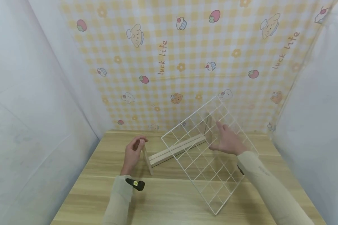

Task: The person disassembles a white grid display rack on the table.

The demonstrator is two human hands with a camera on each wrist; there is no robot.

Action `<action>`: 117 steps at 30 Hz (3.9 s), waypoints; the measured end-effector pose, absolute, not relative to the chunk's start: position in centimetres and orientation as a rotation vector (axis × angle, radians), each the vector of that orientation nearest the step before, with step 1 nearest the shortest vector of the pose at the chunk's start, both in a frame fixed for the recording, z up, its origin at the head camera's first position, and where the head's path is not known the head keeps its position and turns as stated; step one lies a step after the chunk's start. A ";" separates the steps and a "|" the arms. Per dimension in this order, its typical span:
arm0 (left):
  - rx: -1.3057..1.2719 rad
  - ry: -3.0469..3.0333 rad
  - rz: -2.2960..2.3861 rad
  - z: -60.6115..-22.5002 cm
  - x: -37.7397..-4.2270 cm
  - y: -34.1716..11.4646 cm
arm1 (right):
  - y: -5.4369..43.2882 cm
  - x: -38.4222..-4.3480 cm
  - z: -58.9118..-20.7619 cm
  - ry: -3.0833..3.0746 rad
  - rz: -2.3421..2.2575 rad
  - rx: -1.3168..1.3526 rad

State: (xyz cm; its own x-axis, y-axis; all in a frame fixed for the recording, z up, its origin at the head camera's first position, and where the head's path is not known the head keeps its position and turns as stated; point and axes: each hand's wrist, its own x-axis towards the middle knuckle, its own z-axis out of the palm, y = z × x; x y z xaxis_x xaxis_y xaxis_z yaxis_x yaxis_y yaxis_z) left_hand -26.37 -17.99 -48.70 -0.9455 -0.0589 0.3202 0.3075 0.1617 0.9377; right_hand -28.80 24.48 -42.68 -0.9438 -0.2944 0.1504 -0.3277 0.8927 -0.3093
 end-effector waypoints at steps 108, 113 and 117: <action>0.060 -2.085 -1.503 -48.7 -14.9 -12.2 | 24.4 -29.1 -49.7 -3.186 0.242 0.966; -0.055 -2.043 -1.380 -49.2 -14.6 -11.3 | 24.7 -29.5 -50.2 -3.216 0.238 0.951; -0.157 -2.013 -1.307 -49.5 -14.4 -10.3 | 25.0 -29.9 -50.8 -3.243 0.249 0.936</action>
State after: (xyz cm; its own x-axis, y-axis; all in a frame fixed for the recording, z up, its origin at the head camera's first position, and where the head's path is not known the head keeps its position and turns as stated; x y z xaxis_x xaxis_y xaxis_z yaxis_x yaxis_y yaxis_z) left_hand -14.43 -10.31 -49.45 -0.7337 -0.2696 0.6237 0.4600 0.4784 0.7480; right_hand -29.94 25.03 -50.81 -0.8198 -0.5402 -0.1902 -0.5048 0.8384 -0.2055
